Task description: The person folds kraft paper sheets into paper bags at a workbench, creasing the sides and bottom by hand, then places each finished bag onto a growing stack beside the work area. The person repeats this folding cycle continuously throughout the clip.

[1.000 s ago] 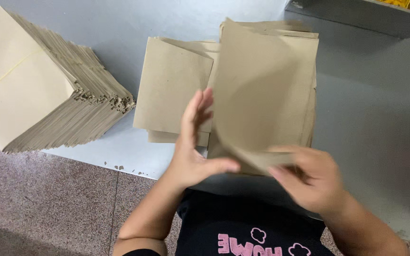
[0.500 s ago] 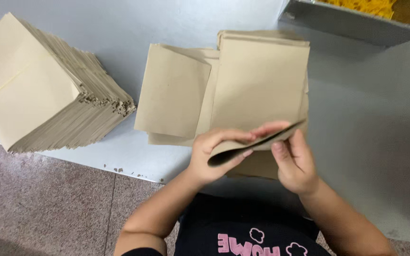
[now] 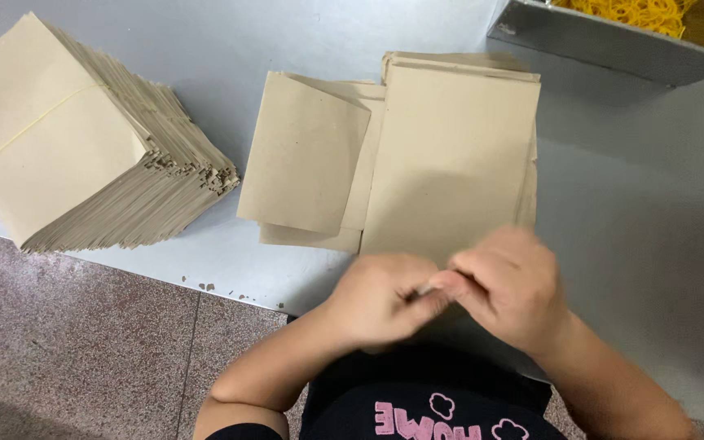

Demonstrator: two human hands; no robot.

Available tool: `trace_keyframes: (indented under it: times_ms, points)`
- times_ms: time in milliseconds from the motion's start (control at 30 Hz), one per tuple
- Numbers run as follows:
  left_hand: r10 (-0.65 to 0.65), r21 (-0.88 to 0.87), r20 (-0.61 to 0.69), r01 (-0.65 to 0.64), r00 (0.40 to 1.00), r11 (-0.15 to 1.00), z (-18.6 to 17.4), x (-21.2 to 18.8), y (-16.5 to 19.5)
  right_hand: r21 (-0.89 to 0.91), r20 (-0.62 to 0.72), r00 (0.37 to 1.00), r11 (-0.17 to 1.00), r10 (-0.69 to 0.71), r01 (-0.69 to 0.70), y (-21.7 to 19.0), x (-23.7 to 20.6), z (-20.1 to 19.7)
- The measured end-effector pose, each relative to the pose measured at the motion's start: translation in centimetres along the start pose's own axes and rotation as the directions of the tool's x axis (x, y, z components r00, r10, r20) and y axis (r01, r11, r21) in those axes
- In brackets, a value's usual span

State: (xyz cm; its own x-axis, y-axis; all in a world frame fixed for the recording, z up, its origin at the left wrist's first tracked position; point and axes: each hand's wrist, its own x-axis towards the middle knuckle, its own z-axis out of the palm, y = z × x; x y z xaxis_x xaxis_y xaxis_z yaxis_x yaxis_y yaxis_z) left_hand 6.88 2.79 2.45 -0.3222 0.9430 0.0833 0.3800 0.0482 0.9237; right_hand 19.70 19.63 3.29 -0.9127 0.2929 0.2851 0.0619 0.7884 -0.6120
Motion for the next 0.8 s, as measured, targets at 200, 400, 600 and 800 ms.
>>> trace_keyframes:
  times_ms: [200,400,600,800]
  points:
    - [0.099,0.155,0.204,-0.132,0.974,0.979,-2.3,-1.5,0.3,0.079,-0.260,0.943,0.978,0.209,-0.195,3.8,-2.4,-2.8]
    - [0.083,0.162,-0.202,-0.050,0.976,0.985,-6.3,-2.8,-0.9,0.202,-0.339,0.918,0.969,0.205,-0.142,5.1,-2.9,-1.8]
    - [-0.166,0.717,-0.524,0.538,0.835,0.444,-10.7,-4.0,-2.6,-0.054,0.225,0.974,0.998,-0.016,0.029,-0.6,0.7,0.3]
    - [0.102,0.693,-0.695,0.625,0.712,0.359,-9.4,-3.2,-2.0,-0.154,0.303,0.946,0.973,-0.120,0.172,-1.0,-0.6,2.4]
